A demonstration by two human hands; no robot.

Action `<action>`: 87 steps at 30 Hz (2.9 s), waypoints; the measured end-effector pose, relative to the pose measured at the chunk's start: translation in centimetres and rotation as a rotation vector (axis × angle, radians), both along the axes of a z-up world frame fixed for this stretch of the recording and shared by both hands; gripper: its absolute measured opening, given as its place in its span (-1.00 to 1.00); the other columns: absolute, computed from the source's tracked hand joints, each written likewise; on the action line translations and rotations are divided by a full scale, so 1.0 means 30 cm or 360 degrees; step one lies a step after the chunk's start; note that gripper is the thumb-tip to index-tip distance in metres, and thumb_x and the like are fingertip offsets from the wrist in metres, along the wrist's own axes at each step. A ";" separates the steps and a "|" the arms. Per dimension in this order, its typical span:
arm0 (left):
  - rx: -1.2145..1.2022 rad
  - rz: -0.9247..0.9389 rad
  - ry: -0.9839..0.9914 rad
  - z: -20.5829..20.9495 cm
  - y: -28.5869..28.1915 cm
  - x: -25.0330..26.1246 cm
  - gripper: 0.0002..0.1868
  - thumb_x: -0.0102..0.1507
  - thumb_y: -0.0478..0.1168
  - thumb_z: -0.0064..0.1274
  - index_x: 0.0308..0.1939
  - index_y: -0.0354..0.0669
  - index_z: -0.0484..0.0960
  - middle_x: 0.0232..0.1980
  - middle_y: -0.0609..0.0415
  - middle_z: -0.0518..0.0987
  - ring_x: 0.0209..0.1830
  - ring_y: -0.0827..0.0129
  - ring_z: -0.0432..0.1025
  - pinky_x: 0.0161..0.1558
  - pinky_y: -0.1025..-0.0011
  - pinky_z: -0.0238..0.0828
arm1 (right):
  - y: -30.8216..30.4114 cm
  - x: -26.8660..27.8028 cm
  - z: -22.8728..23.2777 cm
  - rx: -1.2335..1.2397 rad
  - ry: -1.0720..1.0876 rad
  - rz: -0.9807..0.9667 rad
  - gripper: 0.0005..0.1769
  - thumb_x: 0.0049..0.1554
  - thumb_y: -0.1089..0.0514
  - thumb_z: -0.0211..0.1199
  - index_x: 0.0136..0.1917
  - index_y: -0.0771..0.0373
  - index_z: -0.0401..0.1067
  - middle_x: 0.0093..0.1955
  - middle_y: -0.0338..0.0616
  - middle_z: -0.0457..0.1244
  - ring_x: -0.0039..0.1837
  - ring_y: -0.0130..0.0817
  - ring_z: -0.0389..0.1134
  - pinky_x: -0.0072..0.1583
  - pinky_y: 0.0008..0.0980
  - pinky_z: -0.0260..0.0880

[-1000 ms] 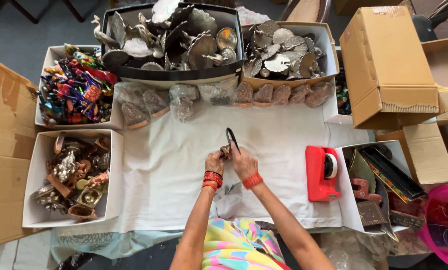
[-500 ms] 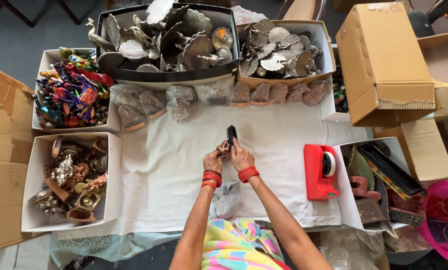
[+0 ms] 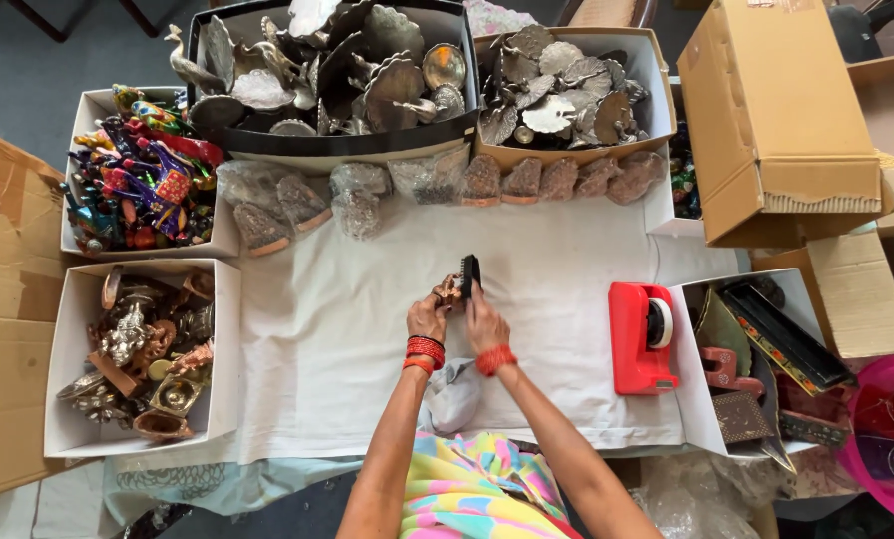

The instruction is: The person unwraps a small decorative item from bubble wrap and places it on the table. They then pick up a small copper-colored figurine and use a black brush to clean its surface thoroughly.

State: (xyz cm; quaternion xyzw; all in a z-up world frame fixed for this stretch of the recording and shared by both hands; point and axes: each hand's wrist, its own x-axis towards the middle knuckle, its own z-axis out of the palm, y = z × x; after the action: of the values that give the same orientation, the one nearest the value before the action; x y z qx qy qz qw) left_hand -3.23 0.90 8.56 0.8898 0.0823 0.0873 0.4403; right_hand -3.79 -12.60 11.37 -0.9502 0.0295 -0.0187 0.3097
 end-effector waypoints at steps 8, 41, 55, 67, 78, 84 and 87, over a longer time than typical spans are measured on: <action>0.0051 -0.0053 -0.0029 -0.010 0.004 -0.008 -0.78 0.11 -0.42 0.04 -0.20 -0.23 0.71 -0.27 -0.25 0.66 -0.20 -0.16 0.51 -0.04 0.00 0.46 | 0.003 0.021 -0.046 0.0065 0.0163 -0.0014 -0.44 0.33 -0.08 -0.07 0.58 -0.08 0.13 0.03 0.17 0.39 -0.03 0.25 0.42 -0.01 0.17 0.41; 0.0153 -0.0030 0.0024 -0.049 -0.009 -0.048 -0.82 0.13 -0.32 0.15 -0.19 -0.12 0.70 -0.33 -0.20 0.62 -0.27 -0.15 0.52 -0.19 -0.01 0.46 | -0.143 0.089 -0.071 -0.0270 0.0391 0.0034 -0.23 0.26 -0.07 -0.03 0.67 -0.10 -0.16 -0.23 0.18 0.38 -0.18 0.19 0.42 -0.07 0.16 0.44; 0.0133 -0.0184 -0.0094 -0.043 0.108 -0.116 -0.53 0.05 -0.46 -0.01 0.02 -0.05 0.65 -0.21 -0.14 0.63 -0.11 -0.09 0.47 -0.03 0.02 0.40 | -0.201 -0.159 0.114 0.0288 0.0586 0.0537 -0.01 0.23 0.01 0.00 0.67 0.10 -0.56 -0.34 -0.07 0.41 -0.24 0.02 0.45 -0.05 -0.07 0.45; -0.0538 -0.0343 0.0323 0.033 0.136 -0.089 -0.78 0.24 -0.29 0.13 -0.04 -0.22 0.64 -0.16 -0.19 0.70 -0.16 -0.01 0.62 -0.09 0.19 0.52 | -0.185 -0.180 0.101 0.0214 0.0319 0.0660 -0.13 0.23 0.26 0.02 0.69 -0.07 -0.23 -0.03 0.08 0.38 -0.07 0.07 0.44 -0.01 -0.05 0.43; -0.0478 -0.0492 0.0165 0.061 0.136 -0.059 -0.78 0.23 -0.49 -0.04 -0.09 -0.37 0.64 -0.22 -0.24 0.70 -0.17 0.07 0.64 -0.14 0.25 0.57 | -0.144 -0.071 0.115 0.0033 0.0025 0.0789 -0.12 0.21 0.30 0.08 0.68 -0.09 -0.17 0.05 0.05 0.38 0.02 0.09 0.42 -0.02 -0.01 0.43; -0.0761 -0.0538 0.0080 0.032 0.131 -0.053 -0.73 0.22 -0.49 -0.08 -0.06 -0.32 0.64 -0.21 -0.17 0.70 -0.18 0.09 0.66 -0.08 0.31 0.63 | -0.253 -0.242 0.027 0.0142 0.0126 0.0678 -0.11 0.18 0.34 0.04 0.67 -0.15 -0.13 0.07 0.10 0.38 0.03 0.09 0.43 0.01 -0.04 0.43; -0.0571 -0.0496 0.0120 0.056 0.130 -0.044 -0.81 0.26 -0.43 0.02 -0.06 -0.32 0.63 -0.23 -0.19 0.70 -0.20 0.07 0.64 -0.16 0.26 0.55 | -0.204 -0.175 0.034 0.0184 0.0209 0.0580 -0.16 0.24 0.29 0.03 0.67 -0.20 -0.12 0.08 0.14 0.37 0.05 0.13 0.42 0.01 -0.02 0.40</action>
State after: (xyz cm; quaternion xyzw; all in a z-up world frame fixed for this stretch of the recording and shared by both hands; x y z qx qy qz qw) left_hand -4.55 4.81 10.26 0.8020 -0.0254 -0.0309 0.5960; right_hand -9.02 -18.71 12.40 -0.9196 -0.1219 0.1013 0.3594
